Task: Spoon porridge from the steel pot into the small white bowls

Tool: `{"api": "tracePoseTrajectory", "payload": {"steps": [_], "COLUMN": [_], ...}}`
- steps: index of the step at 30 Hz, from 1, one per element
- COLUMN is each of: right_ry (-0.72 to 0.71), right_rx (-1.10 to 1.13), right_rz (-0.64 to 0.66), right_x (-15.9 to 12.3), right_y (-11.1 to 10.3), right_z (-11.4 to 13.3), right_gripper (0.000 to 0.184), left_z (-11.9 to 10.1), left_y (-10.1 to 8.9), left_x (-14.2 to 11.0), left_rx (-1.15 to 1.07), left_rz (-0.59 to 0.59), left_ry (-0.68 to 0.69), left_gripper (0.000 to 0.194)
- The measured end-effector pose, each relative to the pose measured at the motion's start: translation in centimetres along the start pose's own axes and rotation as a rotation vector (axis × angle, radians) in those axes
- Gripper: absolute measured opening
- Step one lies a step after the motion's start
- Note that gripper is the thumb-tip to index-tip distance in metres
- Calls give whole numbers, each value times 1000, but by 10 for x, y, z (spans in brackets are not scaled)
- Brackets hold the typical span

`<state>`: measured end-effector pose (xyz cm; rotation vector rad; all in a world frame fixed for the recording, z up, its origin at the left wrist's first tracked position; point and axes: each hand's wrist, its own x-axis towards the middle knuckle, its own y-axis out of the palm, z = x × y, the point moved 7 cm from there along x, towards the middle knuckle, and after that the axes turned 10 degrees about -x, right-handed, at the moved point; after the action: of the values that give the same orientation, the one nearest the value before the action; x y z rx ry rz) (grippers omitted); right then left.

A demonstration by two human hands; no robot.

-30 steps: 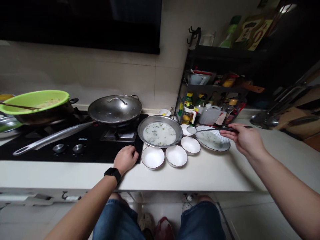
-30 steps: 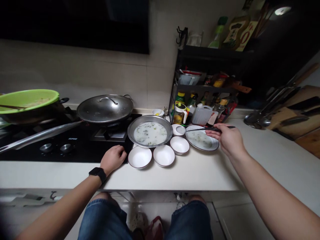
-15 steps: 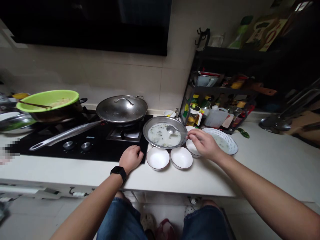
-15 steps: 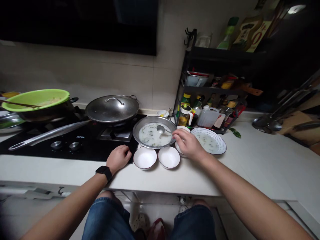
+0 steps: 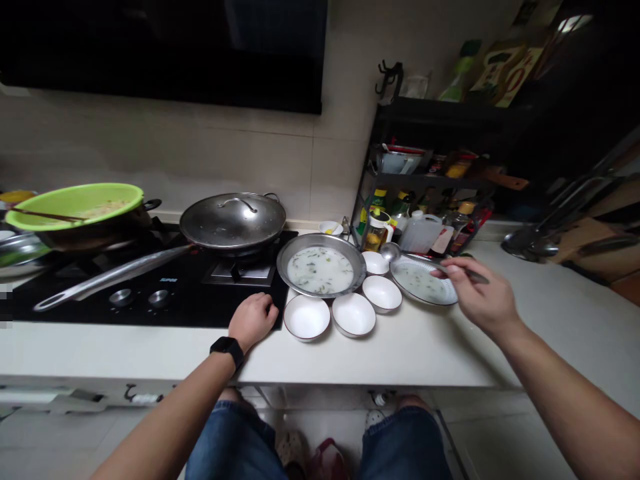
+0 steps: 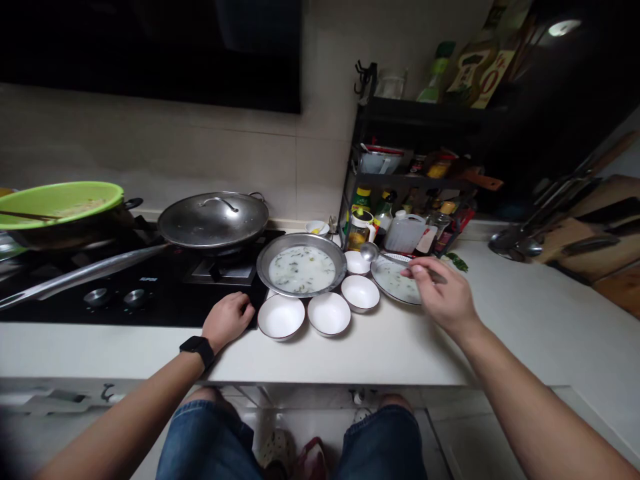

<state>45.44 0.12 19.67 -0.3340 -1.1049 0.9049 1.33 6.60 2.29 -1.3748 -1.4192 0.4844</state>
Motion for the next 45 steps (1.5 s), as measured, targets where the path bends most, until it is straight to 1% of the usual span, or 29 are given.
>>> {"api": "tracePoseTrajectory", "payload": {"steps": [2, 5, 8, 11, 14, 16, 19, 22, 25, 28, 31, 35, 39, 42, 45], "right_ry": [168, 280, 388, 507, 584, 631, 722, 825, 890, 873, 834, 778, 749, 727, 726], "right_rx": [-36, -85, -43, 32, 125, 242, 448, 586, 655, 669, 661, 654, 643, 644, 671], "right_rz": [-22, -8, 24, 33, 26, 4, -82, -179, -195, -193, -201, -215, -170, -131, -67], "right_x": [-4, -11, -19, -30, -37, -38, -36, -32, -28, -20, -11, 6, 24, 32, 34], "right_y": [-17, -31, -36, -35, -29, -23, -14, -6, 1, 2, -2, -11, -11, -2, 19], "right_z": [-34, -69, -91, -99, -101, -101, -104, -110, -116, -117, -113, -102, -86, -71, -54], "right_gripper": [25, 27, 27, 22, 17, 12, 2, 8, 12, 12, 13, 16, 19, 17, 14], "left_z": [0, 0, 1, 1, 0, -1, 0, 1, 2, 2, 2, 1, 1, 1, 1], "left_y": [0, 0, 0, 1, 0, 0, 0, 0, 0, 1, 1, 0, 0, 1, 1], "left_x": [0, 0, 0, 0, -1, -1, -1, -1, 0, 0, 0, -1, -1, -1, -1], "left_rx": [-9, -14, 0, 16, 25, 25, 17, 8, 2, 4, 6, 9, 2, 4, 1], "left_rz": [-3, -4, -4, -1, 5, 5, -1, -2, -2, -2, 2, 4, 3, -2, -4], "left_ry": [3, 4, 12, 19, 25, 26, 19, 9, 9, 15, 16, 17, 8, 9, 11], "left_gripper": [23, 22, 22, 23, 23, 23, 23, 23, 24, 24, 24, 24, 23, 22, 22]}}
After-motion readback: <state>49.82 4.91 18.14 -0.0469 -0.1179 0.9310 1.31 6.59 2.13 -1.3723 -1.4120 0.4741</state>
